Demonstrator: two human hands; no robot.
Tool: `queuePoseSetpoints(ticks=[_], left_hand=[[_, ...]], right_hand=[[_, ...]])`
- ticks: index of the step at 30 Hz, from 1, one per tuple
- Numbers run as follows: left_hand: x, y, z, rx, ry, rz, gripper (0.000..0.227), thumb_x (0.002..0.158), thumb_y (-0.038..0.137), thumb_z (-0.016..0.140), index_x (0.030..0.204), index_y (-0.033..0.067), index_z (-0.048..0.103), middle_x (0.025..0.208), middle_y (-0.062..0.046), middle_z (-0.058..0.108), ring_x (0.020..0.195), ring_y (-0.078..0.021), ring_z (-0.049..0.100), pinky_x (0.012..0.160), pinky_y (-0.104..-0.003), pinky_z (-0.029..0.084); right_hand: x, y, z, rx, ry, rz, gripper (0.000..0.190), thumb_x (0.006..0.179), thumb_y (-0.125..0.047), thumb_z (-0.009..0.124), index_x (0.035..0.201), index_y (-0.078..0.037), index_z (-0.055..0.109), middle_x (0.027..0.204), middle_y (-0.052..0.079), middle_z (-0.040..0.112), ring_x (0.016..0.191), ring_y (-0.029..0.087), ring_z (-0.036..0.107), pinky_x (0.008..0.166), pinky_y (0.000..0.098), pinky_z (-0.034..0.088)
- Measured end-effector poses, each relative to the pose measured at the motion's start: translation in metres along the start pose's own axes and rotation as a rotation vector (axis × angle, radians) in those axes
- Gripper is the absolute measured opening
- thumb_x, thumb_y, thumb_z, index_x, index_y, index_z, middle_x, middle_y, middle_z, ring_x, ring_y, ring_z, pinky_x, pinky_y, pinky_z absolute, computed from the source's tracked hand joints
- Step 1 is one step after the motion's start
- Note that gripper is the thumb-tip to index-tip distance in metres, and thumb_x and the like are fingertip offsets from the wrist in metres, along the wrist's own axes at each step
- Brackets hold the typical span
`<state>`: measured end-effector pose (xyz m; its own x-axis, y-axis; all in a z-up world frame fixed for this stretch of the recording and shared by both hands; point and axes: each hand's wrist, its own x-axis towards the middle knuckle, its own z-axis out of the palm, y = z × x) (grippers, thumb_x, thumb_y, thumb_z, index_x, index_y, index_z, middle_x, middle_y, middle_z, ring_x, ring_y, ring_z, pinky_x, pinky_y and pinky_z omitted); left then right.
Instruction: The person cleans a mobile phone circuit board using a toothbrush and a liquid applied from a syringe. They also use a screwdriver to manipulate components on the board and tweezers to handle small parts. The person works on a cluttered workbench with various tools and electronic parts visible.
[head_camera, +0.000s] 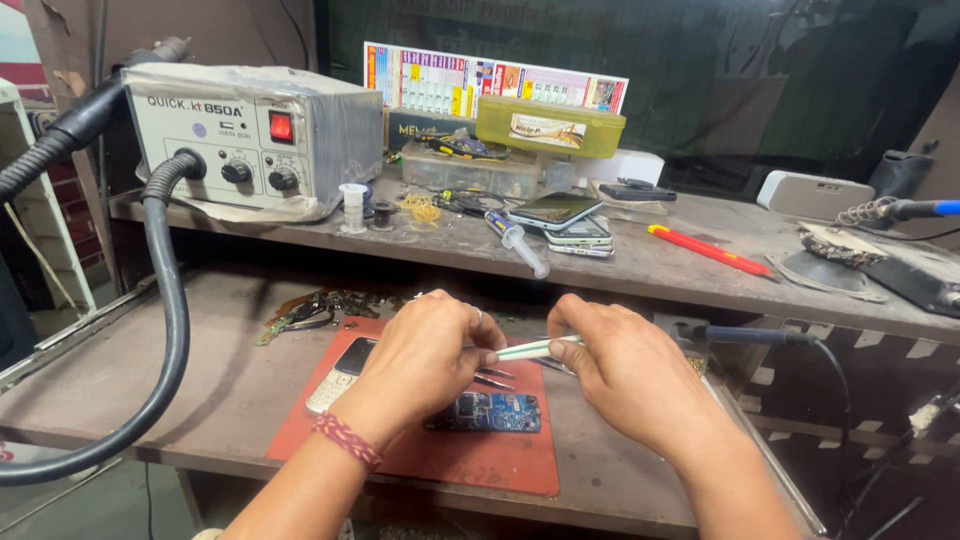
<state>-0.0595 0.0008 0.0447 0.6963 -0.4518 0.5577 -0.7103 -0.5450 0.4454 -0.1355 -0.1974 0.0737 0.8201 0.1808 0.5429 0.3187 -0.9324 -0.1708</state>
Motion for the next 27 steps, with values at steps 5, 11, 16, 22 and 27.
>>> queuePoseSetpoints(ticks=[5, 11, 16, 22, 27], left_hand=[[-0.002, -0.001, 0.017, 0.066, -0.038, 0.080, 0.013, 0.074, 0.008, 0.076, 0.086, 0.0118, 0.082, 0.084, -0.014, 0.076, 0.092, -0.0334, 0.068, 0.085, -0.045, 0.052], [-0.006, -0.023, 0.011, -0.110, -0.114, -0.015, 0.027, 0.074, 0.019, 0.082, 0.099, 0.0092, 0.077, 0.100, -0.011, 0.077, 0.099, -0.0270, 0.073, 0.087, -0.039, 0.055], [-0.018, -0.033, 0.007, -0.069, -0.275, -0.080, 0.042, 0.067, 0.022, 0.088, 0.105, 0.0070, 0.076, 0.106, -0.011, 0.078, 0.104, -0.0259, 0.073, 0.091, -0.037, 0.055], [-0.028, -0.033, 0.009, -0.052, -0.306, -0.151, 0.052, 0.064, 0.018, 0.089, 0.114, 0.0081, 0.074, 0.107, -0.014, 0.076, 0.104, -0.0273, 0.073, 0.092, -0.036, 0.055], [-0.037, -0.041, 0.015, -0.118, -0.250, -0.172, 0.054, 0.065, 0.016, 0.088, 0.116, 0.0084, 0.072, 0.106, -0.013, 0.077, 0.103, -0.0261, 0.074, 0.091, -0.036, 0.056]], right_hand=[[-0.004, -0.002, 0.017, -0.187, -0.063, -0.061, 0.033, 0.079, -0.025, 0.071, 0.111, -0.017, 0.069, 0.094, 0.009, 0.071, 0.095, 0.032, 0.065, 0.083, 0.0470, 0.044], [-0.014, 0.009, 0.022, -0.191, -0.176, 0.080, 0.028, 0.086, -0.027, 0.065, 0.112, -0.018, 0.071, 0.095, 0.008, 0.074, 0.100, 0.030, 0.065, 0.090, 0.0467, 0.040], [-0.026, 0.016, 0.029, -0.134, -0.178, 0.213, 0.025, 0.090, -0.030, 0.062, 0.110, -0.019, 0.071, 0.099, 0.008, 0.073, 0.099, 0.033, 0.063, 0.088, 0.0467, 0.041], [-0.031, 0.031, 0.050, -0.103, -0.129, 0.200, 0.025, 0.090, -0.029, 0.062, 0.111, -0.018, 0.070, 0.097, 0.007, 0.072, 0.099, 0.032, 0.063, 0.089, 0.0476, 0.039], [-0.039, 0.038, 0.062, -0.040, -0.133, 0.242, 0.026, 0.089, -0.031, 0.064, 0.113, -0.023, 0.073, 0.089, 0.005, 0.071, 0.097, 0.027, 0.064, 0.090, 0.0456, 0.037]])
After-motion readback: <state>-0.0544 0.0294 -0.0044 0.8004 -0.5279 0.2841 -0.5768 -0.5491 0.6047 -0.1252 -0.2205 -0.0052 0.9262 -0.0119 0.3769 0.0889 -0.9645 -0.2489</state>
